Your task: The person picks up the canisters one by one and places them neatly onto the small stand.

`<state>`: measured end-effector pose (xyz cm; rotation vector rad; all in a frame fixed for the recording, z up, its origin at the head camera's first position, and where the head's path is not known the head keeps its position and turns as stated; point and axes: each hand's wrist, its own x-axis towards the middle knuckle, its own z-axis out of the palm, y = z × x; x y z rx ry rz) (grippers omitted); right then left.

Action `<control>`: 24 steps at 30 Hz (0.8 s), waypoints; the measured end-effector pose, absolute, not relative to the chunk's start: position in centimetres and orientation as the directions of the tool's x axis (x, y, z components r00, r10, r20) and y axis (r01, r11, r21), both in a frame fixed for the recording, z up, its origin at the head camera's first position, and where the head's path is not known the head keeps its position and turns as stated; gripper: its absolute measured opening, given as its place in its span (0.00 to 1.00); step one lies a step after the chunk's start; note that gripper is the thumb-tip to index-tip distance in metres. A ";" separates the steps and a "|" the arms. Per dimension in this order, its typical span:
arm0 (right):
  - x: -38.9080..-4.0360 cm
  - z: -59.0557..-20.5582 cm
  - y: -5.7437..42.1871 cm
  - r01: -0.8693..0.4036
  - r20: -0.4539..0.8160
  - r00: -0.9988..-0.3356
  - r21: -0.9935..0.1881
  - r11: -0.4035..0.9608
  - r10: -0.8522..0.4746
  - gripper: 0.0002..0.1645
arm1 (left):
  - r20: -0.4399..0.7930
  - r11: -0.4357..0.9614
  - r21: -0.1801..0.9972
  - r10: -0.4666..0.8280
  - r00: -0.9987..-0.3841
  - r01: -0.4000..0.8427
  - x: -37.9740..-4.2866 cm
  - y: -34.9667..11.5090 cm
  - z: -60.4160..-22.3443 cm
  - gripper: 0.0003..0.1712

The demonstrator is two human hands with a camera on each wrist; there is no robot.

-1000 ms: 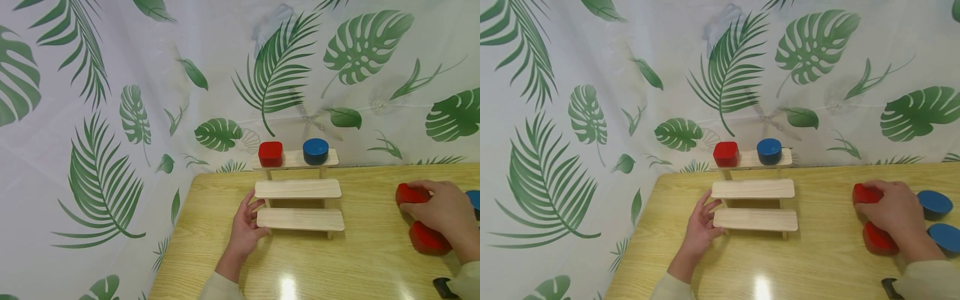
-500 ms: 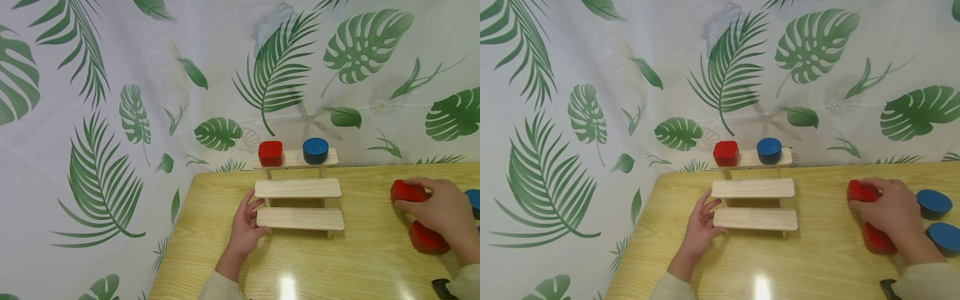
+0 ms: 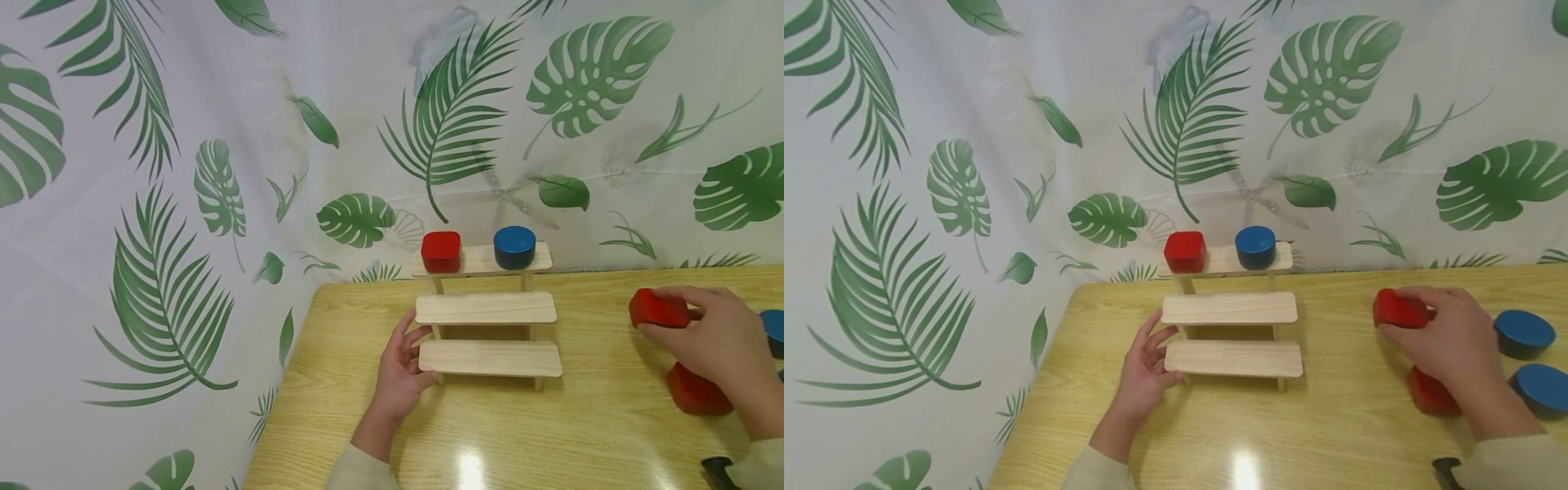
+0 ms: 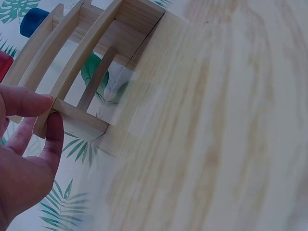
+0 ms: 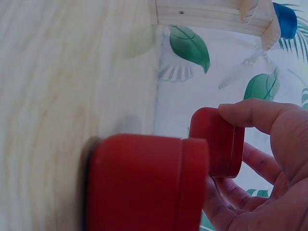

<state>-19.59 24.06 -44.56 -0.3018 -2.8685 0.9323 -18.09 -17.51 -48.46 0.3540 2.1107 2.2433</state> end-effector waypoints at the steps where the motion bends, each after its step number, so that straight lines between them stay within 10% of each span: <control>1: -19.5 -44.4 23.9 0.152 0.046 -0.974 -0.594 0.790 0.222 0.46 | 0.138 -0.073 0.989 0.185 -0.973 0.126 -18.1 -17.5 -48.5 0.59; 24: -18.2 -41.6 21.2 0.090 0.102 -0.976 -0.620 0.779 0.194 0.44 | 0.117 -0.085 0.991 0.172 -0.978 0.104 -18.1 -17.4 -48.5 0.60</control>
